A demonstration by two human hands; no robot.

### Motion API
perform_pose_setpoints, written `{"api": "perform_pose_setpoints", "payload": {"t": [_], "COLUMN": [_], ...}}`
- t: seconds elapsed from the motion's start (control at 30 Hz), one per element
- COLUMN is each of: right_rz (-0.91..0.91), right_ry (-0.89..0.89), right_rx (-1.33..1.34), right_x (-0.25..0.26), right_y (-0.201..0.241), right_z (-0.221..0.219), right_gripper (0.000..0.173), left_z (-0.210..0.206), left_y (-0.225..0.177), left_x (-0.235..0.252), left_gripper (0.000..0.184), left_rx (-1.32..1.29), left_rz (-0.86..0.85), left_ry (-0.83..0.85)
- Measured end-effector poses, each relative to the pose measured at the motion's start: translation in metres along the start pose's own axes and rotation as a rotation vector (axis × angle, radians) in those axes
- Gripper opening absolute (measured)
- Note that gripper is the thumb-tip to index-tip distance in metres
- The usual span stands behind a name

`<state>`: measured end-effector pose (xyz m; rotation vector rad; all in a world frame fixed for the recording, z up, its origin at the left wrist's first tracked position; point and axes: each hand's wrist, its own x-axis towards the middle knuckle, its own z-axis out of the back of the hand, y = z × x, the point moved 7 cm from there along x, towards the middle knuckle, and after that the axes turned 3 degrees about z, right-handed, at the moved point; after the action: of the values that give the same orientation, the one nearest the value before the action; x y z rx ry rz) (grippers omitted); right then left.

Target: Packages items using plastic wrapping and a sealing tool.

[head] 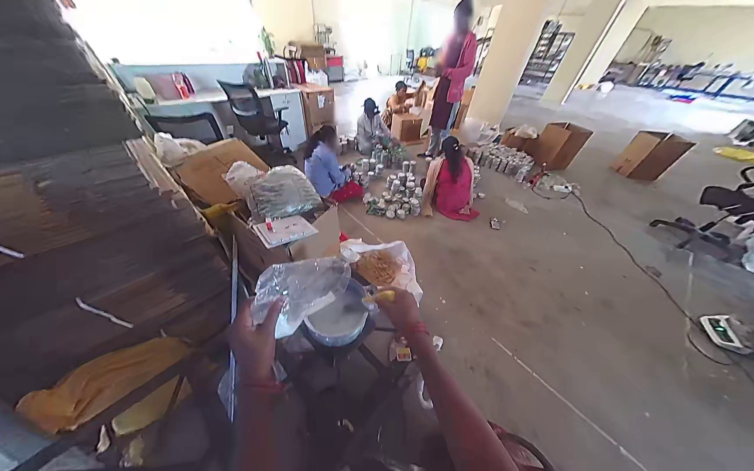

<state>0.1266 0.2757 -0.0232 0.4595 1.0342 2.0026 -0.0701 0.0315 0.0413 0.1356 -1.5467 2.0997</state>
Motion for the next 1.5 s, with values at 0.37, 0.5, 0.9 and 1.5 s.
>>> {"api": "perform_pose_setpoints", "payload": {"t": [0.37,0.5,0.9,1.5], "right_rz": [-0.029,0.032,0.055,-0.014], "right_ry": [-0.019,0.040,0.118,0.036], "right_rx": [0.141,0.175,0.147,-0.001], "right_x": [0.009,0.011,0.004,0.007], "right_y": [-0.020,-0.005,0.001,0.008], "right_z": [-0.012,-0.031,-0.028,0.006], "right_gripper": [0.026,0.026,0.028,0.033], "left_z": [0.012,0.011,0.005,-0.003], "left_y": [0.011,0.011,-0.004,-0.012], "left_x": [0.000,0.000,0.015,0.011], "left_gripper": [0.038,0.039,0.034,0.041], "left_rx": [-0.033,-0.040,0.007,0.030], "left_rz": [-0.102,-0.076,-0.141,-0.153], "left_ry": [-0.067,-0.047,0.011,0.005]}}
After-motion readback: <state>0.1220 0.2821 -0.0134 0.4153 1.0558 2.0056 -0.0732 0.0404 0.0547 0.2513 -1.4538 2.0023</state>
